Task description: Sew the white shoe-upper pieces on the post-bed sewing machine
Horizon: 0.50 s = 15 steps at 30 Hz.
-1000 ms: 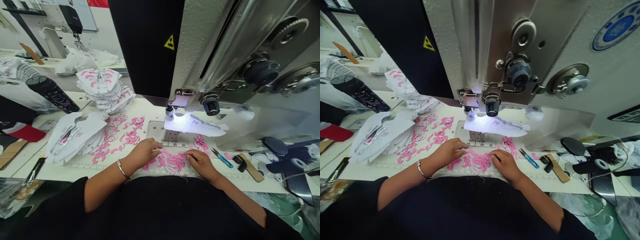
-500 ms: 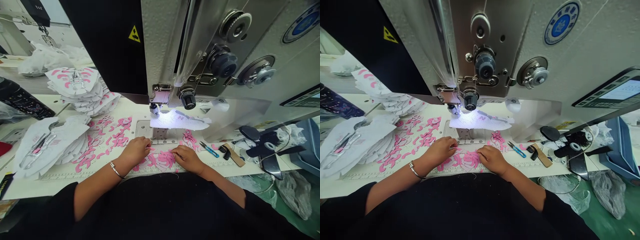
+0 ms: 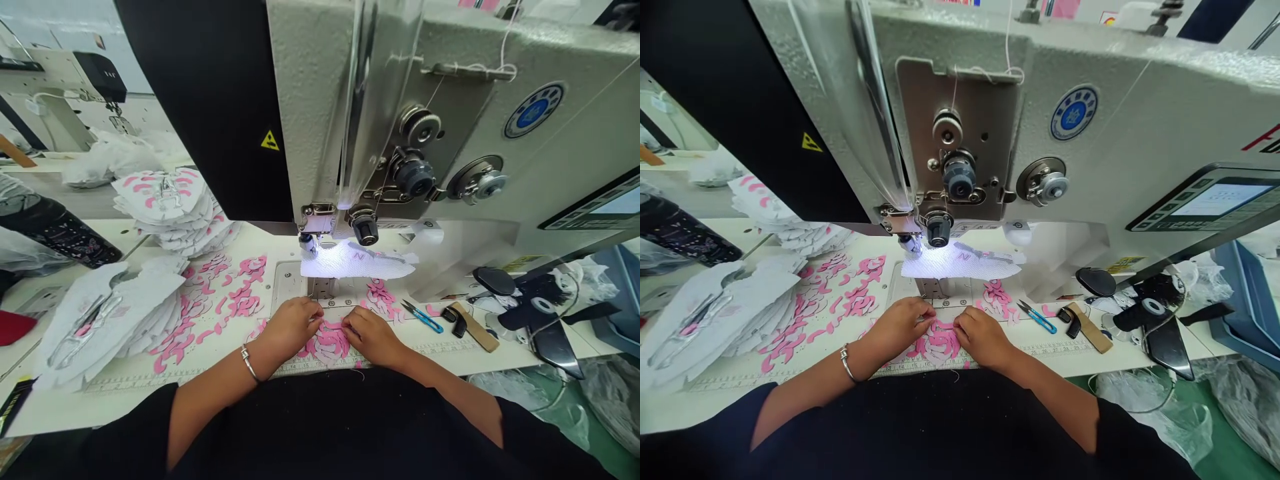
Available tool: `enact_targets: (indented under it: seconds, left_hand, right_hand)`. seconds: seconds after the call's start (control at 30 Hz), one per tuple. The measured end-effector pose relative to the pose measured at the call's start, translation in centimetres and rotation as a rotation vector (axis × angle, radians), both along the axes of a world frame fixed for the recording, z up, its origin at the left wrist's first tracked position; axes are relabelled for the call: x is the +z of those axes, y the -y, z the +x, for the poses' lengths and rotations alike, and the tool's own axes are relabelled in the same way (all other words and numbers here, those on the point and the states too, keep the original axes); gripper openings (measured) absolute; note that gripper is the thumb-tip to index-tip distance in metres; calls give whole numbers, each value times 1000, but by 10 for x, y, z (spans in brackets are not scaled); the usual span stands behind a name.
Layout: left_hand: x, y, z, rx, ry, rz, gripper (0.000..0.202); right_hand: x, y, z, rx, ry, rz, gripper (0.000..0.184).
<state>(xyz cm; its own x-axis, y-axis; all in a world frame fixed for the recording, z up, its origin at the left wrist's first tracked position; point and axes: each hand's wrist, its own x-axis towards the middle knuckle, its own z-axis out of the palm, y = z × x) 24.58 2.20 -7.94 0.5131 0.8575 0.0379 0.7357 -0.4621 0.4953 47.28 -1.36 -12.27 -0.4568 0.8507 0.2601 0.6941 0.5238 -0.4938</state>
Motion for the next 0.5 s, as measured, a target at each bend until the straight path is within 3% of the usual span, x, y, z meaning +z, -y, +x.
enact_targets:
  seconds: [0.13,0.27,0.37,0.5]
  left_hand:
    - [18,10,-4,33,129,-114,19]
    - [41,21,-5,43,426,-405,27]
    - [53,24,-11,129,539,-486,30]
    - [61,25,-22,111,603,-550,30]
  right_hand:
    - [22,0,-5,35,-87,-5,5]
    - [62,-8,-19,127,-143,-49,4]
    - [87,-14,-32,135,-268,-141,7]
    - [98,-16,-42,84,-421,-234,14]
